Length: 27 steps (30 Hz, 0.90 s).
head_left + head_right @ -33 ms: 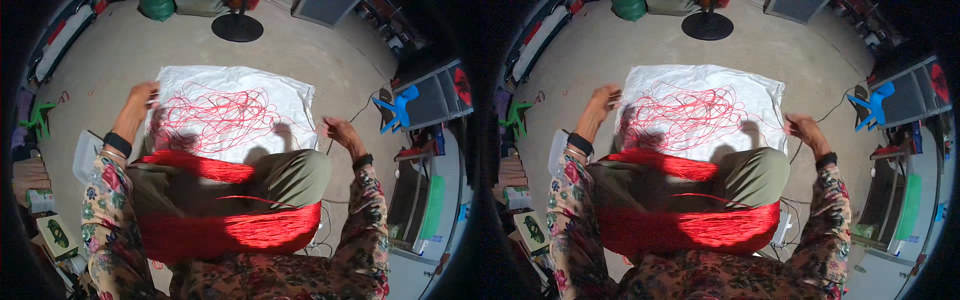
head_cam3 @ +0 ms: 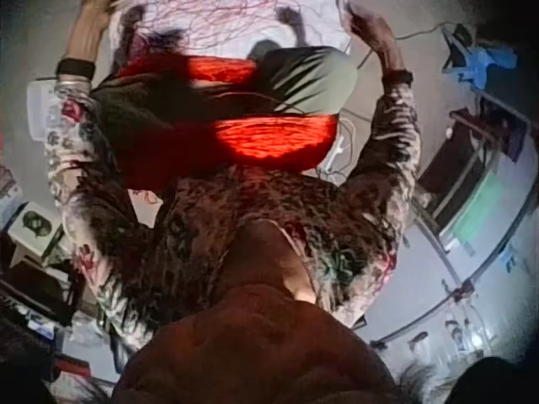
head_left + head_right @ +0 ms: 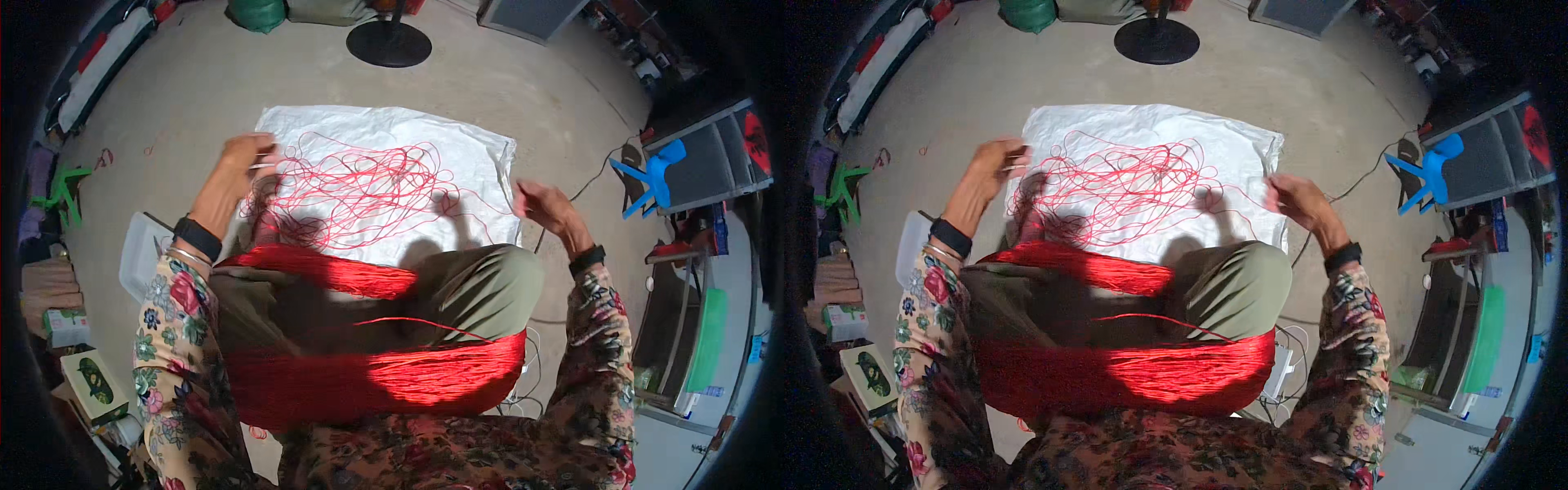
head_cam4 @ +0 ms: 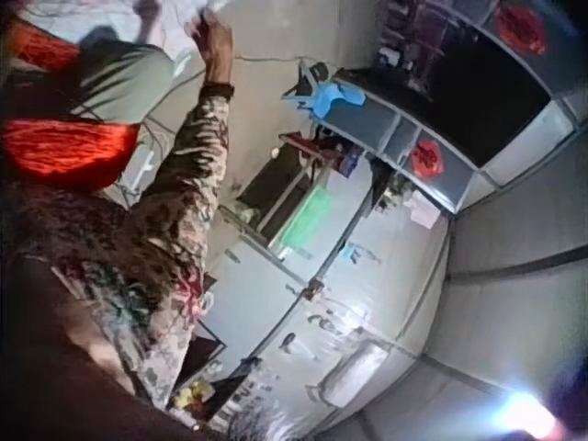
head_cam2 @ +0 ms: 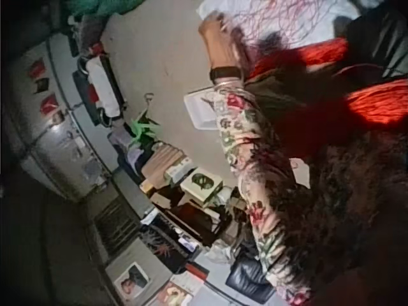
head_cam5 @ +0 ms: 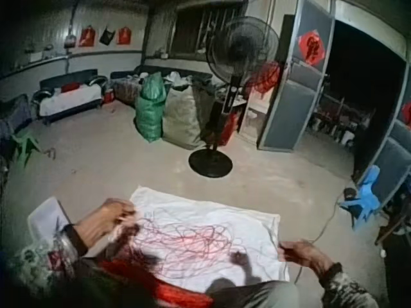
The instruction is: The person winds red cord around their legs, cuts it with shears, and then wraps the cord around their hand to tie it into a bundle.
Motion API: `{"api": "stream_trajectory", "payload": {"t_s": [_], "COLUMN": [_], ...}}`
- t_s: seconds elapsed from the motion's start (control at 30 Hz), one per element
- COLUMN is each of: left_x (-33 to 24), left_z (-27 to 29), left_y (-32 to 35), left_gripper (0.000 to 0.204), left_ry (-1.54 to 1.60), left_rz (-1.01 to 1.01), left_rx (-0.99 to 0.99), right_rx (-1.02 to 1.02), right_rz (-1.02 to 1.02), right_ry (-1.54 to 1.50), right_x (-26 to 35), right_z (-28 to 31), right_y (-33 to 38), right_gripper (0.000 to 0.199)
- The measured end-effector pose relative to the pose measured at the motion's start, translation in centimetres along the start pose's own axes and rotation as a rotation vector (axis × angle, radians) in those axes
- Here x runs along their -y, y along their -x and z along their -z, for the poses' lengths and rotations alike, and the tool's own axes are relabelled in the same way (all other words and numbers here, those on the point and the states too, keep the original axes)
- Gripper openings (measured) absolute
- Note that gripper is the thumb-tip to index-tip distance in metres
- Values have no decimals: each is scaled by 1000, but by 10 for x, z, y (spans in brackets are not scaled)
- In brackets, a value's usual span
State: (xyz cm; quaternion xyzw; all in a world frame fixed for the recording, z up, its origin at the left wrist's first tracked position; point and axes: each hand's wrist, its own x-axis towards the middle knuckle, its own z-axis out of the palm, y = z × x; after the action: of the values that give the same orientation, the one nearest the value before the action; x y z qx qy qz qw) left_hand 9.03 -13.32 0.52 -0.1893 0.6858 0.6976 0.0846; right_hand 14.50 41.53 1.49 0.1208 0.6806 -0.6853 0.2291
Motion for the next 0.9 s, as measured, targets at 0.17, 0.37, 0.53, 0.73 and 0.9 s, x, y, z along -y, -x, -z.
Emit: {"api": "stream_trajectory", "payload": {"t_s": [0.17, 0.37, 0.53, 0.73, 0.9], "left_x": [-25, -46, -45, -9, 12], "left_z": [-102, -106, 40, 250, 315], "left_y": [74, 132, 129, 189, 280], "left_gripper": [39, 39, 23, 24, 23], "left_ry": [-16, -83, -507, -616, -599], "left_rz": [-427, -260, -295, -261, -162], "left_rx": [676, 918, 355, -158, -310], "right_rx": [342, 509, 94, -197, -311], "right_rz": [94, 337, 430, 402, 346], "right_ry": [-228, -258, -196, -439, -178], "right_x": [64, 114, 103, 67, 24], "right_z": [-134, -155, -31, 102, 86], "right_y": [-9, 20, -1, -53, -86], "right_gripper": [24, 28, 25, 23, 27]}}
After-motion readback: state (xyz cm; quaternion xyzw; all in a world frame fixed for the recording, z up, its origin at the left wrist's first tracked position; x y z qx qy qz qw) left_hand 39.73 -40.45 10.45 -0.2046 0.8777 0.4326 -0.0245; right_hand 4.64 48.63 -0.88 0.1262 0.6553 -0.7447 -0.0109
